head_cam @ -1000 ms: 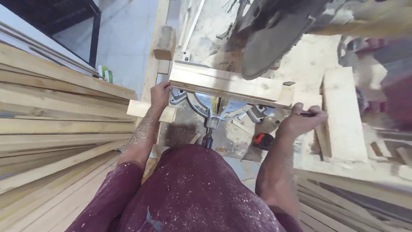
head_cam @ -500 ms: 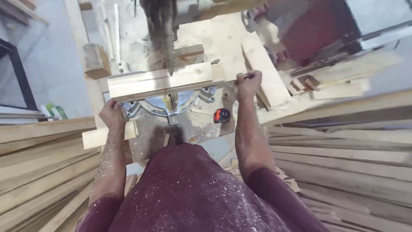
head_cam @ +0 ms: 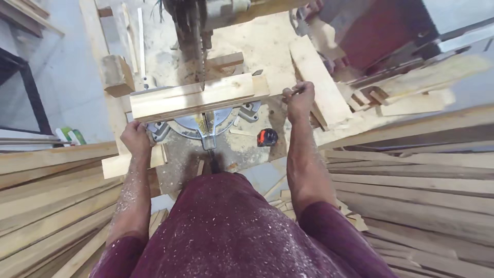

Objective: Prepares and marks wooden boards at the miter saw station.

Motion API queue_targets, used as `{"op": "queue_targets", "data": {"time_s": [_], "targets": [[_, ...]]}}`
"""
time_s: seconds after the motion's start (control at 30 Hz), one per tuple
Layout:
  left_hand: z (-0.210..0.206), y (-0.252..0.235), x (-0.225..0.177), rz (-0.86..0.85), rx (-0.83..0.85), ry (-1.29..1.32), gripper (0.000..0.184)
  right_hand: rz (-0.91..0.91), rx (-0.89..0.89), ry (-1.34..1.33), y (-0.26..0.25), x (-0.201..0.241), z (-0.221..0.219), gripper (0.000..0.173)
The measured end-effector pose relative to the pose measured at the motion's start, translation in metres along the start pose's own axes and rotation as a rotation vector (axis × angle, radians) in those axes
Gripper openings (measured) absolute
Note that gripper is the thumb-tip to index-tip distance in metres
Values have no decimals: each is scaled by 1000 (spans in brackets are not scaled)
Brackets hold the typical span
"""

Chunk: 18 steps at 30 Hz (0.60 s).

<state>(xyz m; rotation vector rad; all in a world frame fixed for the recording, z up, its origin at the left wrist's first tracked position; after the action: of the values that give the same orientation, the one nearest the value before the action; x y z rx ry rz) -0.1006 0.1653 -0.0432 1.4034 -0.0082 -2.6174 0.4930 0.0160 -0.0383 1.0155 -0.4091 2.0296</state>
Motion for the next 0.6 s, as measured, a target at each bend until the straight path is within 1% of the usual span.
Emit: {"op": "queue_targets", "data": {"time_s": [0.07,0.13,0.17,0.2,0.23,0.27,0.3,0.33,0.4,0.47,0.6], "targets": [[3,2,-7,18,61,-51,27,15,-6,205,10,10,9,58],[9,6,-19,27,112,4,29,41,-54,362,31,38,16,55],[11,5,-20,27,104,125,28,80,-74,360,42,53,15,55],[10,1,-15,35,90,311,30,133,-66,314,50,63,11,53],[6,-4,-7,48,85,505,35,193,-31,244,57,69,1,50],[2,-7,-4,63,79,621,39,240,22,190,62,74,-11,49],[0,-11,-5,56,64,638,41,260,72,174,66,78,-23,50],[-3,-13,-10,39,47,590,43,258,104,184,69,81,-33,51],[-5,-15,-18,32,42,447,46,232,112,215,71,83,-46,53],[-7,-16,-20,49,0,355,43,224,98,241,72,83,-50,53],[-6,-15,-24,74,-20,308,41,208,120,256,72,80,-52,52]]}}
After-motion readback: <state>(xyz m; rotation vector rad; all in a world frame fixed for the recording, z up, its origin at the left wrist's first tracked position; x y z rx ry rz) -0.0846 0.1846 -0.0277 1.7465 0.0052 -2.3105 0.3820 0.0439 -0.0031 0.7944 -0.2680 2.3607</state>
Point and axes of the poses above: each hand's wrist, its own y-axis away from the middle knuckle, its own z-axis out of the back of the hand, x = y × z, the point moved 7 cm from there along -y, towards the middle knuckle, and after that the axes turned 14 degrees about y, right-handed, at the moved point
